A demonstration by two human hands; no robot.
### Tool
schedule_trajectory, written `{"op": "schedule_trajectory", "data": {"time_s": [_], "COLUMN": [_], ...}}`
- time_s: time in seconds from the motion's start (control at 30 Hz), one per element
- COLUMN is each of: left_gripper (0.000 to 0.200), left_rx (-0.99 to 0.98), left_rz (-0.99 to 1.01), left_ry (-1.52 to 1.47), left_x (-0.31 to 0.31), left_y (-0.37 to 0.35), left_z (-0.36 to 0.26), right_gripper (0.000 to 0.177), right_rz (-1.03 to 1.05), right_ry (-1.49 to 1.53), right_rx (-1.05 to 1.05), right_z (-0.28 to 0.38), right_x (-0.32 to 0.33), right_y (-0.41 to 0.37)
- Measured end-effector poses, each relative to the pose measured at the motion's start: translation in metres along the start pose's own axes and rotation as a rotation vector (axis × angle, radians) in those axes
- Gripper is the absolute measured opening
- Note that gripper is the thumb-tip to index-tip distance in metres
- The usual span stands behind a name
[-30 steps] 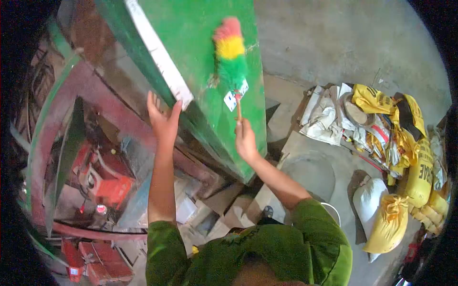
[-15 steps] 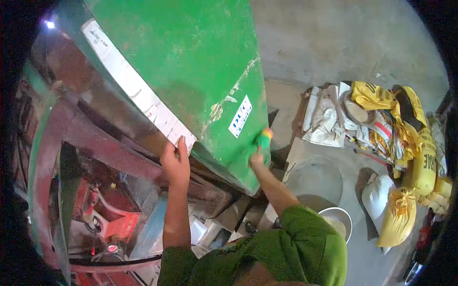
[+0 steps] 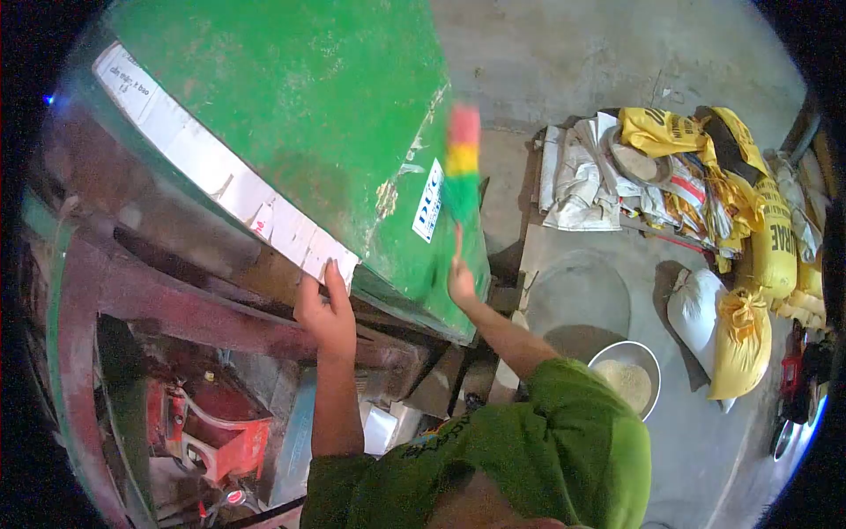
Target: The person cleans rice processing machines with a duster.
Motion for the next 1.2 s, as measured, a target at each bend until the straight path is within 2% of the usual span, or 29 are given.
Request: {"op": "schedule_trajectory", "data": {"time_s": [0.03, 0.07, 0.2, 0.23, 0.27, 0.3, 0.37, 0.43, 0.5, 0.53, 0.57, 0.6, 0.63, 0.67, 0.7, 0.73, 0.8, 0.87, 0.9, 0.93, 0.97, 1.03, 1.07, 1.13, 1.17, 1.2], "left_gripper": [0.019, 0.019, 0.017, 0.016, 0.016, 0.016, 0.016, 0.016, 0.016, 0.017, 0.017, 0.017, 0.017, 0.017, 0.017, 0.017, 0.017, 0.017, 0.018, 0.02, 0.02, 0.02, 0.02, 0.02, 0.021, 0.022], "left_rx": [-0.003, -0.01, -0.007, 0.006, 0.007, 0.012, 0.024, 0.089, 0.046, 0.013, -0.02, 0.028, 0.031, 0.037, 0.037, 0.045, 0.028, 0.026, 0.033, 0.039, 0.042, 0.055, 0.076, 0.078, 0.079, 0.091], "left_rz": [0.001, 0.005, -0.017, -0.029, -0.027, -0.043, -0.051, -0.058, -0.086, -0.108, -0.129, -0.114, -0.108, -0.105, -0.106, -0.152, -0.149, -0.138, -0.13, -0.125, -0.132, -0.149, -0.157, -0.16, -0.159, -0.152], "left_ry": [0.013, 0.006, 0.009, 0.007, 0.002, -0.012, -0.027, -0.066, -0.087, -0.072, -0.058, -0.114, -0.124, -0.075, -0.026, -0.16, -0.103, -0.044, -0.039, -0.031, -0.024, -0.078, -0.085, -0.084, -0.094, -0.12], "left_x": [0.0, -0.002, 0.0, 0.001, -0.001, -0.001, -0.003, -0.003, -0.004, -0.003, -0.003, -0.004, -0.005, -0.004, -0.005, -0.007, -0.006, -0.005, -0.006, -0.006, -0.007, -0.007, -0.007, -0.007, -0.007, -0.007], "left_y": [0.0, 0.002, 0.0, 0.0, 0.0, -0.001, -0.002, -0.003, -0.002, -0.002, -0.004, -0.004, -0.006, -0.007, -0.007, -0.007, -0.005, -0.009, -0.008, -0.008, -0.008, -0.009, -0.009, -0.009, -0.008, -0.008], "left_z": [-0.002, -0.003, 0.002, 0.003, 0.005, 0.009, 0.01, 0.011, 0.01, 0.009, 0.007, 0.01, 0.011, 0.014, 0.014, 0.014, 0.01, 0.009, 0.013, 0.015, 0.015, 0.015, 0.016, 0.011, 0.01, 0.012], "right_gripper": [0.04, 0.04, 0.039, 0.045, 0.026, 0.022, 0.021, 0.024, 0.029, 0.027, 0.027, 0.028, 0.028, 0.029, 0.029, 0.029, 0.019, 0.018, 0.017, 0.016, 0.013, 0.017, 0.017, 0.028, 0.028, 0.035], "right_rz": [-0.032, -0.041, 0.205, 0.134, 0.051, 0.206, 0.146, 0.168, 0.068, 0.025, 0.035, 0.043, 0.048, 0.173, 0.176, 0.171, 0.19, 0.179, 0.227, 0.206, 0.154, 0.301, 0.311, 0.331, 0.341, 0.314], "right_ry": [0.948, 0.948, 0.923, 0.807, 0.721, 0.603, 0.444, 0.45, 0.087, 0.004, -0.007, -0.018, -0.095, -0.13, -0.172, -0.171, 0.473, 1.134, 1.275, 0.897, 0.931, 0.673, 0.676, 0.629, 0.633, 0.342], "right_rx": [-0.123, -0.116, -1.201, -0.952, -0.69, -0.516, -0.169, -0.004, 0.218, 0.205, 0.15, 0.095, -0.092, -0.339, -0.388, -0.382, -0.848, -1.298, -1.208, -0.934, -0.74, -0.394, -0.397, -0.112, -0.11, 0.017], "right_z": [-0.122, -0.124, -0.15, -0.088, -0.055, 0.001, 0.09, 0.137, 0.161, 0.14, 0.106, 0.067, 0.015, -0.062, -0.104, -0.099, -0.112, -0.098, -0.082, -0.011, 0.035, 0.079, 0.09, 0.13, 0.123, 0.11], "right_x": [-0.038, -0.031, -0.045, -0.022, -0.01, 0.0, 0.018, 0.016, 0.023, 0.019, 0.011, 0.002, -0.008, -0.026, -0.029, -0.027, -0.041, -0.065, -0.075, -0.041, -0.025, -0.011, -0.01, -0.003, -0.006, -0.005], "right_y": [0.009, 0.016, -0.004, 0.02, 0.052, 0.075, 0.105, 0.108, 0.076, 0.062, 0.041, 0.017, -0.011, -0.039, -0.06, -0.051, -0.051, -0.057, -0.025, 0.001, 0.022, 0.061, 0.057, 0.055, 0.046, 0.029]}}
Point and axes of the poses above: each hand's wrist, its own y-axis towards the middle knuckle, its own x-axis out of the back of the hand, z = x × y, the point moved 8 cm from there along y, towards the middle knuckle, and after that the axes turned 6 degrees about z, right-handed, at the moved point
